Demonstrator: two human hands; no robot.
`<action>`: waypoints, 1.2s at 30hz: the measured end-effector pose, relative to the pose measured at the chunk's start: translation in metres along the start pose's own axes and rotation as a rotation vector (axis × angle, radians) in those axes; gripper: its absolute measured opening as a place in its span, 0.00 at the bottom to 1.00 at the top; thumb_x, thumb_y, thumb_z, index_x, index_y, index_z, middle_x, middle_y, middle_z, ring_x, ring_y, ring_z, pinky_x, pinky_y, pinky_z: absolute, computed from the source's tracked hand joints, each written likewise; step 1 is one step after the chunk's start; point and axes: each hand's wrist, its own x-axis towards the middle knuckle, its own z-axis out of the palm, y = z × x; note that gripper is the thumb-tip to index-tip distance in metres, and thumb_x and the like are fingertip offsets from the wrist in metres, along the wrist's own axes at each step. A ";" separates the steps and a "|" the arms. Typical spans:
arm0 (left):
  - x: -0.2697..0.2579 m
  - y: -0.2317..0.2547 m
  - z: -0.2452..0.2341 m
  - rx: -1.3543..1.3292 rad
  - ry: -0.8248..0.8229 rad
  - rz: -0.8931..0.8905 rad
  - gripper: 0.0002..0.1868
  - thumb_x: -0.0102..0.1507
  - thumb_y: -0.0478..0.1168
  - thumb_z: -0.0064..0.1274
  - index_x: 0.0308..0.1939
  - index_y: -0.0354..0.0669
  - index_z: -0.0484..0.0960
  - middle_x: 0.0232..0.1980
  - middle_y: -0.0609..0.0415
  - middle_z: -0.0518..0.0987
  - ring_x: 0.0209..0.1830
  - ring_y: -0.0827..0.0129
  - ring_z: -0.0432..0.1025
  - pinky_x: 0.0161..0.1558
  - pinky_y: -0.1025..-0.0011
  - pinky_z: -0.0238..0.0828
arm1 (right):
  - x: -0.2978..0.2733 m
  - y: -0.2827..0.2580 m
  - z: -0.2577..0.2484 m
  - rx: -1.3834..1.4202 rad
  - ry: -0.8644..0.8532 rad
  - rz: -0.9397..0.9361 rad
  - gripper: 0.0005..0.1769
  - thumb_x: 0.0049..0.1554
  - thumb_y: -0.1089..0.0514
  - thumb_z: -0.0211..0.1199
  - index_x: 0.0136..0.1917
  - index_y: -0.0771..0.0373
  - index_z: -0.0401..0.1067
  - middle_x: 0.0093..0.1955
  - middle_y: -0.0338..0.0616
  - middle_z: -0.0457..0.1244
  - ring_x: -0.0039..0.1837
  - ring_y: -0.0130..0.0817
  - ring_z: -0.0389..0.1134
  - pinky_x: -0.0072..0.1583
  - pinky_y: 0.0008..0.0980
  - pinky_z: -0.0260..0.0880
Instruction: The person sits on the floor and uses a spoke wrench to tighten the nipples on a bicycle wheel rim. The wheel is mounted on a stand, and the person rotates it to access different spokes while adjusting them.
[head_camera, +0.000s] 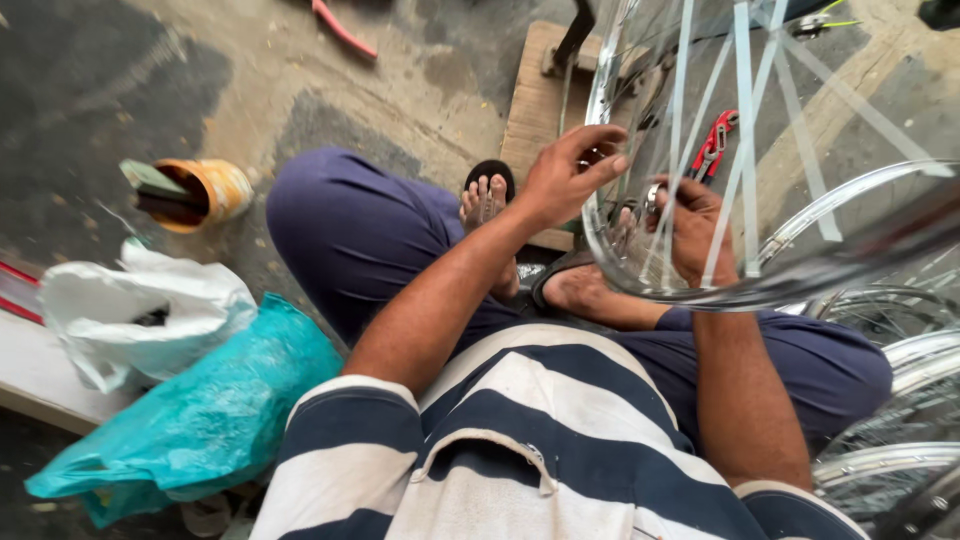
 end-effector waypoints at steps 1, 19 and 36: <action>0.000 0.000 0.000 -0.039 -0.020 0.000 0.23 0.67 0.49 0.58 0.62 0.42 0.80 0.58 0.48 0.84 0.55 0.67 0.80 0.56 0.67 0.79 | -0.006 0.000 0.008 0.061 -0.047 0.033 0.12 0.65 0.64 0.62 0.61 0.66 0.76 0.45 0.42 0.68 0.41 0.28 0.69 0.45 0.25 0.72; -0.004 0.007 -0.002 -0.048 -0.054 -0.054 0.15 0.66 0.43 0.55 0.54 0.43 0.85 0.48 0.51 0.88 0.47 0.69 0.83 0.51 0.70 0.79 | -0.015 -0.001 0.044 0.396 -0.215 0.127 0.14 0.62 0.64 0.65 0.61 0.65 0.71 0.51 0.53 0.70 0.45 0.33 0.73 0.44 0.25 0.75; -0.003 0.006 0.002 -0.018 -0.094 -0.065 0.15 0.67 0.44 0.53 0.54 0.44 0.84 0.47 0.52 0.87 0.49 0.69 0.83 0.53 0.68 0.80 | -0.025 -0.021 0.056 -0.484 0.015 -0.124 0.13 0.65 0.64 0.62 0.61 0.72 0.75 0.48 0.46 0.70 0.43 0.26 0.70 0.44 0.25 0.73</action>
